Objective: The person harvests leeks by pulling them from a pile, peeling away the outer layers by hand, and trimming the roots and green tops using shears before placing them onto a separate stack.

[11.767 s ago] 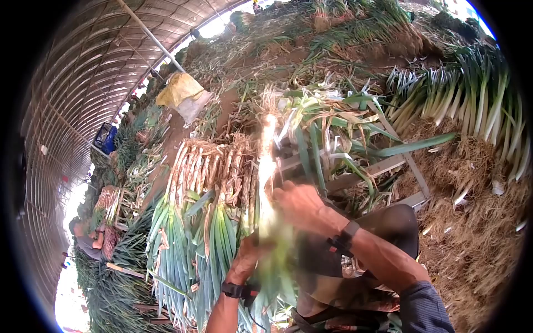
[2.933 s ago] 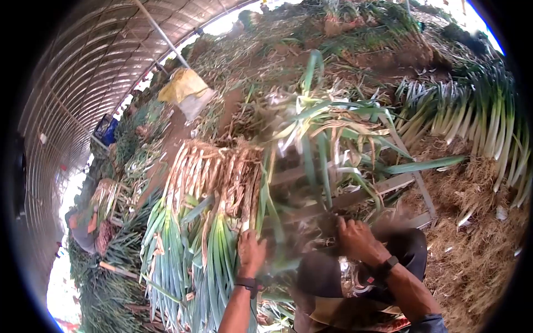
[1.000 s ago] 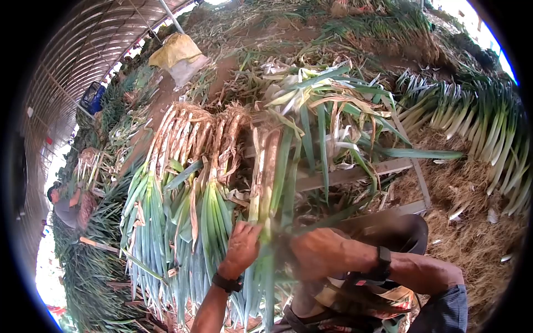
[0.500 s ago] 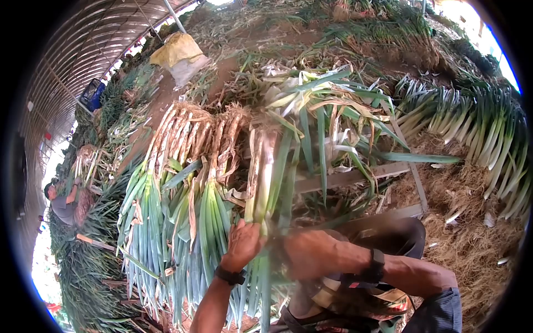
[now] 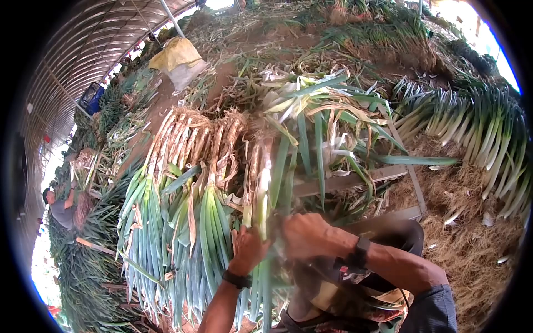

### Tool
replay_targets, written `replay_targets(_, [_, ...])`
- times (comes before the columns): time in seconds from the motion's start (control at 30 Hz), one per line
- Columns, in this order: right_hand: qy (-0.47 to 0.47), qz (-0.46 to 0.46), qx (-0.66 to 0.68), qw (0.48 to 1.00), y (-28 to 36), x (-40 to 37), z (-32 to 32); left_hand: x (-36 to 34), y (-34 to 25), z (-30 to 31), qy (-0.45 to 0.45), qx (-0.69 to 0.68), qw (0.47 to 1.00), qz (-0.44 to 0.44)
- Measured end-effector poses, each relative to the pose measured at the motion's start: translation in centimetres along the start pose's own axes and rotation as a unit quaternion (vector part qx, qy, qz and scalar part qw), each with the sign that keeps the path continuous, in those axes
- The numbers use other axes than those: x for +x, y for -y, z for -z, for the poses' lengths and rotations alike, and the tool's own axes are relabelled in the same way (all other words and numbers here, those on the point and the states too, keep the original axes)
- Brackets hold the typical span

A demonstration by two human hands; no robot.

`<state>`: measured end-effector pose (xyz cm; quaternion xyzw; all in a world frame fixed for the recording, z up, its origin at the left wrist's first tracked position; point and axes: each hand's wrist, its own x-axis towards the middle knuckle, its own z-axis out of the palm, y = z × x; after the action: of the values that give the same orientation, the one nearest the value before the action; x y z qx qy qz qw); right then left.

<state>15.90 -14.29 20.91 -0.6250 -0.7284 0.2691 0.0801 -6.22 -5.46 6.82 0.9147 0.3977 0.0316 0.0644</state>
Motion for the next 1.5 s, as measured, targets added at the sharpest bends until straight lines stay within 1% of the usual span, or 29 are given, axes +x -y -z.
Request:
replay_targets(0.1, [-0.021,0.003,-0.004,1.000,-1.1,1.5,-0.2,1.4,-0.5,0.8,0.062,-0.001,0.998,0.031])
replay_targets(0.17, [-0.030,0.004,0.000,1.000,-1.9,2.6,-0.3,2.3,-0.6,0.8,0.080,0.003,0.996,0.048])
replay_targets(0.2, [-0.034,0.004,0.002,0.999,-2.3,3.1,-0.3,2.5,-0.5,0.5,0.077,0.005,0.996,0.052])
replay_targets(0.3, [-0.086,0.011,0.021,0.996,-3.6,4.6,-0.6,3.2,-0.5,-0.2,0.076,0.021,0.995,0.057])
replay_targets(0.4, [-0.074,-0.016,-0.021,0.997,-5.1,6.1,-0.9,3.5,-0.6,-1.2,0.040,0.010,0.996,0.083])
replay_targets(0.5, [-0.115,0.011,-0.002,0.993,-6.1,7.1,-1.1,3.5,-0.9,-2.0,-0.008,-0.027,0.994,0.110])
replay_targets(0.6, [-0.098,-0.021,-0.021,0.995,-6.9,8.4,-0.3,3.4,-0.7,-2.6,-0.033,-0.019,0.994,0.100])
replay_targets(0.7, [-0.149,-0.024,-0.021,0.988,-8.5,10.6,-1.2,3.2,0.1,-4.7,-0.092,0.007,0.992,0.083])
replay_targets(0.77, [-0.119,-0.049,-0.033,0.991,-8.7,10.8,-0.5,3.5,0.3,-5.6,-0.105,-0.012,0.990,0.094])
replay_targets(0.8, [-0.104,-0.062,-0.038,0.992,-8.5,10.7,0.0,3.6,0.3,-5.5,-0.092,-0.038,0.989,0.109])
replay_targets(0.87, [-0.104,-0.034,0.032,0.993,-7.8,8.6,1.2,4.0,-0.1,-4.4,-0.031,-0.079,0.985,0.148])
replay_targets(0.9, [-0.102,-0.021,0.066,0.992,-7.1,6.9,2.1,4.4,-1.9,-0.4,0.019,-0.094,0.981,0.170])
replay_targets(0.93, [-0.079,-0.033,0.073,0.994,-6.3,5.1,3.0,4.3,-2.9,1.7,0.071,-0.110,0.972,0.194])
replay_targets(1.0, [-0.032,-0.058,0.085,0.994,-4.9,1.5,4.9,3.4,-3.3,0.9,-0.002,-0.060,0.988,0.145])
replay_targets(1.03, [-0.017,-0.055,0.080,0.995,-4.8,0.0,5.1,3.1,-3.5,0.6,-0.040,-0.036,0.991,0.120])
replay_targets(1.1, [0.012,-0.048,0.071,0.996,-4.8,-2.9,4.9,3.5,-4.4,1.4,-0.017,-0.098,0.990,0.102])
replay_targets(1.13, [0.001,-0.041,0.057,0.998,-5.0,-4.3,4.6,3.6,-4.7,1.7,-0.005,-0.128,0.987,0.093])
replay_targets(1.17, [-0.011,-0.034,0.044,0.998,-5.3,-5.7,4.4,3.4,-5.5,1.0,-0.077,-0.092,0.990,0.070])
replay_targets(1.2, [-0.022,-0.026,0.031,0.999,-5.0,-6.7,4.5,3.5,-5.7,0.2,-0.066,-0.108,0.989,0.080])
replay_targets(1.23, [-0.008,-0.048,0.047,0.998,-4.7,-7.7,5.0,3.7,-5.8,-0.7,-0.055,-0.124,0.987,0.089])
replay_targets(1.27, [-0.011,-0.051,0.036,0.998,-5.0,-8.2,4.7,3.8,-5.9,-1.3,-0.044,-0.140,0.984,0.098])
replay_targets(1.3, [-0.015,-0.054,0.026,0.998,-5.6,-8.9,4.3,3.7,-5.8,-1.8,-0.052,-0.138,0.987,0.059])
replay_targets(1.33, [-0.020,-0.058,0.015,0.998,-5.9,-9.4,4.1,3.7,-5.8,-2.3,-0.046,-0.175,0.982,0.055])
replay_targets(1.4, [0.007,-0.081,0.038,0.996,-5.6,-9.9,4.6,3.7,-5.8,-3.2,-0.030,-0.247,0.967,0.048])
replay_targets(1.43, [0.021,-0.092,0.050,0.994,-5.4,-10.2,4.7,3.8,-5.8,-3.7,-0.023,-0.253,0.965,0.067])
replay_targets(1.5, [0.020,-0.077,0.052,0.995,-5.2,-10.3,4.7,4.4,-6.3,-4.0,-0.011,-0.264,0.958,0.106])
